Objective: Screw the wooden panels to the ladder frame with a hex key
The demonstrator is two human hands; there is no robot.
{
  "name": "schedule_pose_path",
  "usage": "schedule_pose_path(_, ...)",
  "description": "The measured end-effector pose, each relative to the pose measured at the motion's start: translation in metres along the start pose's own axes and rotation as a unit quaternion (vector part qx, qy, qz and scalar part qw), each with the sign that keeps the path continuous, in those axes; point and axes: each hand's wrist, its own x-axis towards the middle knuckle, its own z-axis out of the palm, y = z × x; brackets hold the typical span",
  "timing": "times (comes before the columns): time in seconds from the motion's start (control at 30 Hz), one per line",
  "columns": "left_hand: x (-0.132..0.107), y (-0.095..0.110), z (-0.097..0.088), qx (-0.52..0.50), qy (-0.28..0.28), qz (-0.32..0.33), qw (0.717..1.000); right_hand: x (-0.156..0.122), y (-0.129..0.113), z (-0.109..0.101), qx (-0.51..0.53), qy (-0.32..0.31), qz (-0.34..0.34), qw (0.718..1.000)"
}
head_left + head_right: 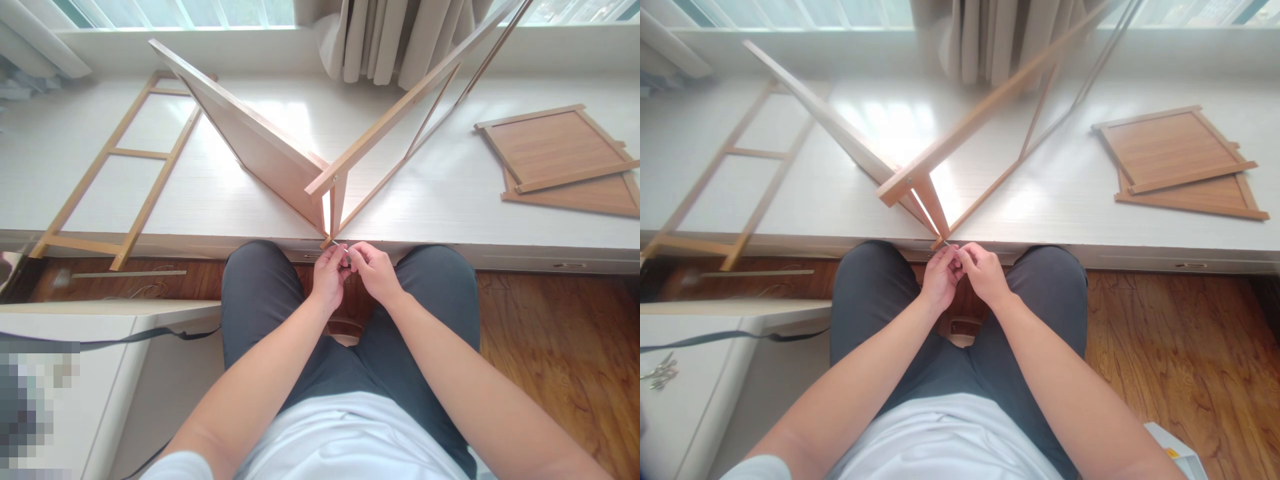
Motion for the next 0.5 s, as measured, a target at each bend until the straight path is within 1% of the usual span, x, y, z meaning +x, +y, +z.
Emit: schedule_pose_path(0.5,0.0,-0.0003,-0.0004,0.0,0.002,0.001,1.0,0.0011,0.0001,0.0,-0.011,-0.001,0.006,1.0)
